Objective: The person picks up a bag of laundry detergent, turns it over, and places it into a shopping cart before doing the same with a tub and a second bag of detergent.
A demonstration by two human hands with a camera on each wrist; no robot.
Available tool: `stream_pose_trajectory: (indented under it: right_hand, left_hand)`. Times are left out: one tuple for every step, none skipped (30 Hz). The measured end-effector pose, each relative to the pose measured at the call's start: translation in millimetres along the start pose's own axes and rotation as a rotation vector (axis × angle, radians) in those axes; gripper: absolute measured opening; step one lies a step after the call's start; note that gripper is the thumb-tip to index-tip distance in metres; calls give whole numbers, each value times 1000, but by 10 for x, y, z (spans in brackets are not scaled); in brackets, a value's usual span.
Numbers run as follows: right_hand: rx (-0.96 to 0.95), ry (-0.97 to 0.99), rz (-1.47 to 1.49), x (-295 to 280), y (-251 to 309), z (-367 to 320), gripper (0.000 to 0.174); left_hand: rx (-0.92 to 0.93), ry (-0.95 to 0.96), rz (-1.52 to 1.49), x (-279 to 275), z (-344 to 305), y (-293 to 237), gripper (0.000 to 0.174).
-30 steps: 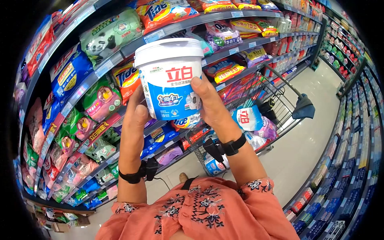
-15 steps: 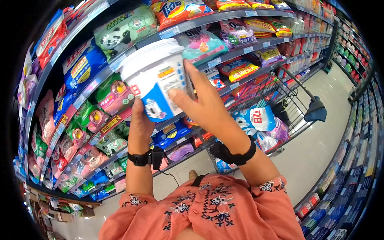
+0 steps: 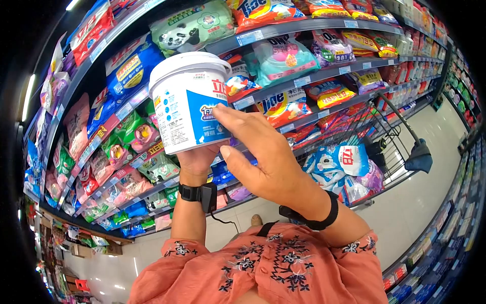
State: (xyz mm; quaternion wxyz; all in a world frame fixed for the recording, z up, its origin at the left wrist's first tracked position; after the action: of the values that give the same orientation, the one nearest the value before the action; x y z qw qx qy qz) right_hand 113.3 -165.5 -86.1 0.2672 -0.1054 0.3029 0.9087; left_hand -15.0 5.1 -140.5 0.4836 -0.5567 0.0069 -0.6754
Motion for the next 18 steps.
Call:
stream_pose_trajectory:
  right_hand:
    - [19, 19, 4, 7, 2, 2, 50]
    - [38, 38, 9, 6, 7, 0, 50]
    - [57, 57, 13, 7, 4, -2, 51]
    - [81, 74, 55, 10, -8, -8, 50]
    - [107, 92, 97, 15, -18, -21, 49]
    - [134, 109, 139, 26, -26, -33, 48]
    - [175, 76, 262, 43, -46, -53, 46]
    - [217, 42, 386, 71, -77, -83, 44]
    - [262, 6, 511, 97, -101, -117, 42]
    - [250, -26, 505, 86, -122, -135, 38]
    - [256, -80, 498, 65, -147, -159, 37]
    - [264, -133, 491, 53, -163, -187, 36]
    - [283, -200, 492, 41, -150, -190, 36]
    - [255, -257, 452, 40, -157, -196, 37]
    - [205, -290, 346, 37, -175, -203, 35]
    - [153, -320, 241, 35, -194, -204, 34]
    - [107, -259, 157, 32, -192, -179, 32]
    - [60, -196, 74, 22, -176, -149, 31]
  left_hand:
    - [-20, 61, -63, -13, -33, -3, 81]
    - [-29, 72, -101, -8, -55, -2, 81]
    - [-38, 85, -139, 2, -64, 9, 80]
    - [-49, 98, -177, 7, -71, 19, 80]
    - [-53, 115, -197, -35, -92, 33, 80]
    - [-57, 132, -217, -105, -111, 56, 80]
    - [-61, 149, -238, -159, -132, 80, 81]
    - [-66, 165, -277, -202, -152, 105, 82]
    - [-72, 179, -318, -188, -169, 130, 82]
    - [-77, 191, -360, -164, -192, 160, 83]
    - [-119, 198, -337, -126, -207, 167, 85]
    - [-124, 208, -348, -130, -221, 177, 85]
    - [-131, 218, -358, -142, -227, 183, 85]
    - [-138, 229, -367, -155, -232, 190, 86]
    - [-137, 229, -347, -156, -234, 193, 88]
    - [-144, 221, -382, -140, -241, 204, 87]
    - [-150, 212, -416, -108, -247, 217, 86]
    - [-155, 204, -450, -89, -248, 232, 85]
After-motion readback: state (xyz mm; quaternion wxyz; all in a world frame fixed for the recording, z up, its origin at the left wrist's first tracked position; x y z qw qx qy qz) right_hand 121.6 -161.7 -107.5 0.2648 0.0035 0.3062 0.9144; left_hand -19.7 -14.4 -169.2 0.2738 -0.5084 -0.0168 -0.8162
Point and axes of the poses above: each hand's wrist, its own z-axis towards the middle knuckle, its own x-axis out of the palm, y = z × x, the point moved 2 cm from there along z, towards the middle knuckle, and after that the axes turned 6 degrees about y, right-handed, at the moved point
